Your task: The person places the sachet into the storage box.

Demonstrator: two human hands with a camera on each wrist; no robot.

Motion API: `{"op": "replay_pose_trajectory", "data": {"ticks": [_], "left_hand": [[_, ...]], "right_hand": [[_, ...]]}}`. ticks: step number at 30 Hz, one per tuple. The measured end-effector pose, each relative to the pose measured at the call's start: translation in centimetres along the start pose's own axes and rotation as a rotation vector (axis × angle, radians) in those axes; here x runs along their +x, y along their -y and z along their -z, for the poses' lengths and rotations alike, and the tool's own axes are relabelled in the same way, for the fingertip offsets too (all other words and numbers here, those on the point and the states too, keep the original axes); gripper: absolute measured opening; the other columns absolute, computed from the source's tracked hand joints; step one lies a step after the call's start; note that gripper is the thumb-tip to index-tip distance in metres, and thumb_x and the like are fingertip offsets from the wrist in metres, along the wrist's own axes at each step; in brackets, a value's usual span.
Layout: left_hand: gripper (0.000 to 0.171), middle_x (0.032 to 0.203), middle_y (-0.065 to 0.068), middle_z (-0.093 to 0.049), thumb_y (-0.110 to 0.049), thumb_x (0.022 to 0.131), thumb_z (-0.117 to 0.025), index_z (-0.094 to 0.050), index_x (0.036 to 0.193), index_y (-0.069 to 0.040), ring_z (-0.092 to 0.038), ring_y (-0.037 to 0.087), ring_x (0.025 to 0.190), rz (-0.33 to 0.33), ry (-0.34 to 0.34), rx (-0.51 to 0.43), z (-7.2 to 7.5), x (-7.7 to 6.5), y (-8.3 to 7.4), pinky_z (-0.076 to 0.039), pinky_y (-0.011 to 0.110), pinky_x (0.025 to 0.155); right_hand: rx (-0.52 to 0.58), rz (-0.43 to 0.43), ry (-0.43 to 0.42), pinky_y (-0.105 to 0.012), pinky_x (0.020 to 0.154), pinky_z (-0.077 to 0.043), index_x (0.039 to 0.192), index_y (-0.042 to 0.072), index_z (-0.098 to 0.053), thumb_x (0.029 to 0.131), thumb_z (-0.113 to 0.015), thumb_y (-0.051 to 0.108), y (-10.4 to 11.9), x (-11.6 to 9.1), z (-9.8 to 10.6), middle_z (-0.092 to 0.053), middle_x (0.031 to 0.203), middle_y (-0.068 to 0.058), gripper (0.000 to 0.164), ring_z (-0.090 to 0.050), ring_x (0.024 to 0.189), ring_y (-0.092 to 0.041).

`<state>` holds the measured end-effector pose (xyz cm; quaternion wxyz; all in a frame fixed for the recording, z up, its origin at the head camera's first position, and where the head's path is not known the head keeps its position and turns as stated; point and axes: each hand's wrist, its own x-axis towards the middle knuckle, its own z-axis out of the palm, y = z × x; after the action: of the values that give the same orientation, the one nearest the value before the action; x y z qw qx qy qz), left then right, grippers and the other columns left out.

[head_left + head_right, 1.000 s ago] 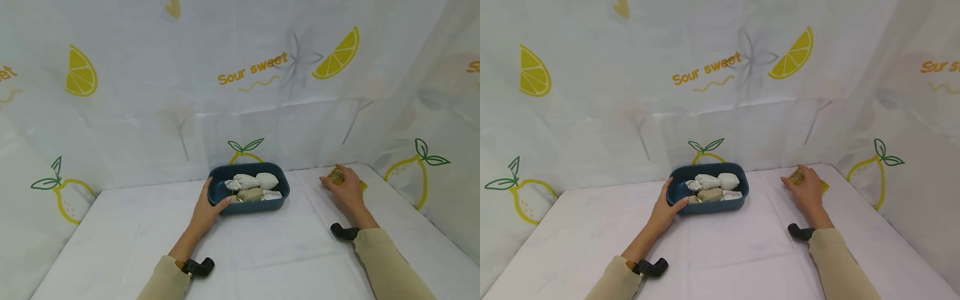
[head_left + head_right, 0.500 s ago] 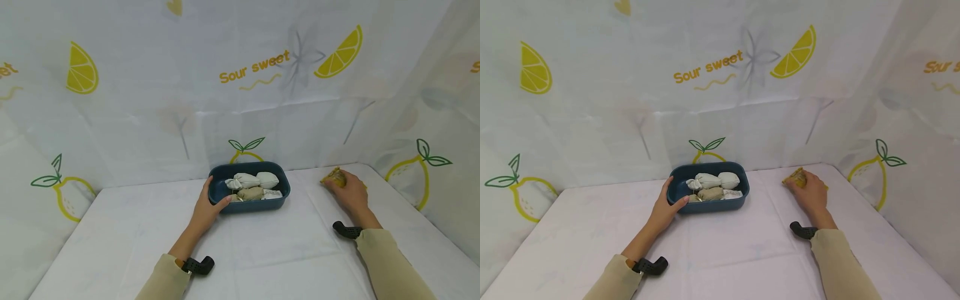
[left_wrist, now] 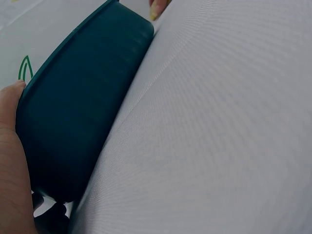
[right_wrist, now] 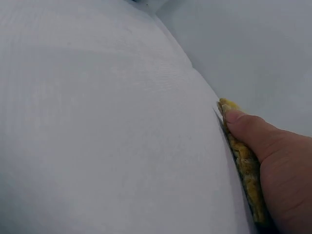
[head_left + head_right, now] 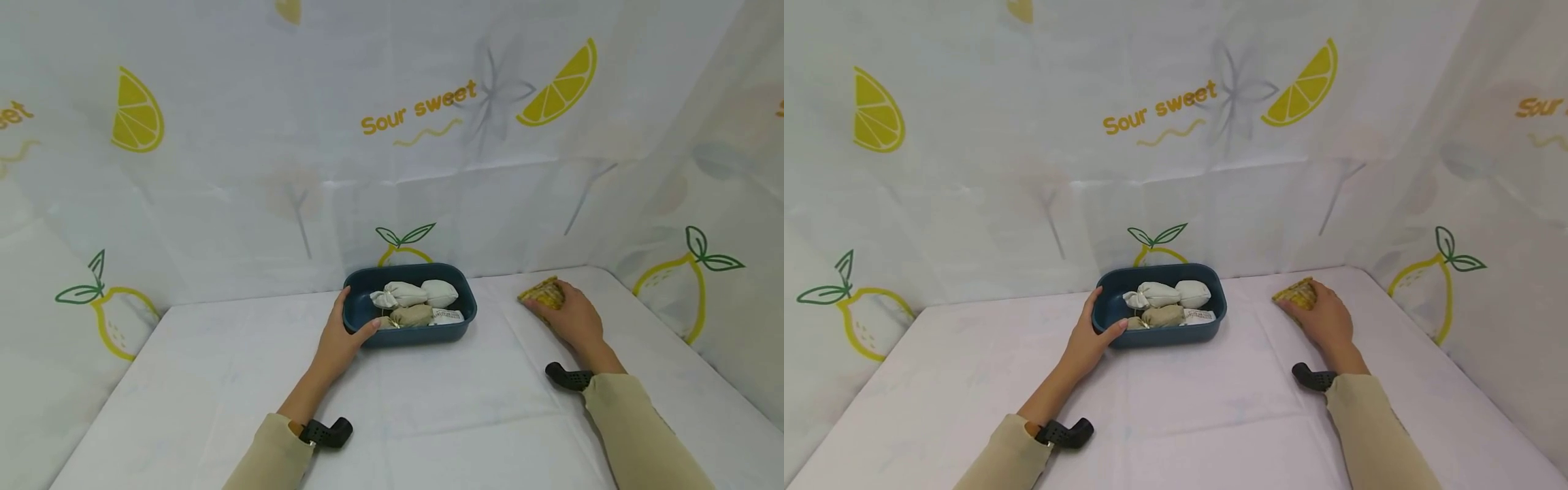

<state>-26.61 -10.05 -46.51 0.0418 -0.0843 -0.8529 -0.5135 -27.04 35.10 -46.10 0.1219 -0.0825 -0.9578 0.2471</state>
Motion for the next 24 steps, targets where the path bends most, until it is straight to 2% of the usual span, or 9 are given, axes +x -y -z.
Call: {"op": "replay_pose_trajectory", "data": {"ticks": [6, 15, 24], "left_hand": [[0.095, 0.170, 0.007, -0.022, -0.056, 0.089, -0.070, -0.017, 0.163, -0.030, -0.024, 0.036, 0.156, 0.002, -0.008, -0.001, 0.00, -0.11, -0.03, -0.025, 0.065, 0.121], [0.095, 0.170, 0.006, -0.022, -0.057, 0.088, -0.071, -0.017, 0.163, -0.030, -0.024, 0.036, 0.156, 0.005, -0.013, -0.007, -0.11, -0.18, -0.04, -0.025, 0.065, 0.121], [0.095, 0.170, 0.006, -0.023, -0.056, 0.089, -0.071, -0.018, 0.163, -0.030, -0.025, 0.036, 0.156, 0.007, -0.017, 0.005, -0.11, -0.07, -0.03, -0.026, 0.065, 0.120]], "right_hand": [[-0.034, 0.016, -0.003, -0.066, 0.097, -0.043, 0.153, -0.007, -0.034, 0.094, -0.061, 0.060, 0.42, -0.06, 0.28, -0.043, 0.145, -0.041, 0.093, -0.048, 0.125, -0.059], [0.037, 0.115, -0.097, -0.066, 0.093, -0.046, 0.143, -0.009, -0.047, 0.093, -0.073, 0.040, 0.54, -0.35, -0.06, -0.054, 0.135, -0.040, 0.074, -0.055, 0.117, -0.056], [0.096, 0.124, -0.109, -0.063, 0.089, -0.048, 0.141, -0.007, -0.052, 0.093, -0.072, 0.041, 0.19, -0.25, -0.18, -0.057, 0.133, -0.038, 0.070, -0.058, 0.114, -0.053]]}}
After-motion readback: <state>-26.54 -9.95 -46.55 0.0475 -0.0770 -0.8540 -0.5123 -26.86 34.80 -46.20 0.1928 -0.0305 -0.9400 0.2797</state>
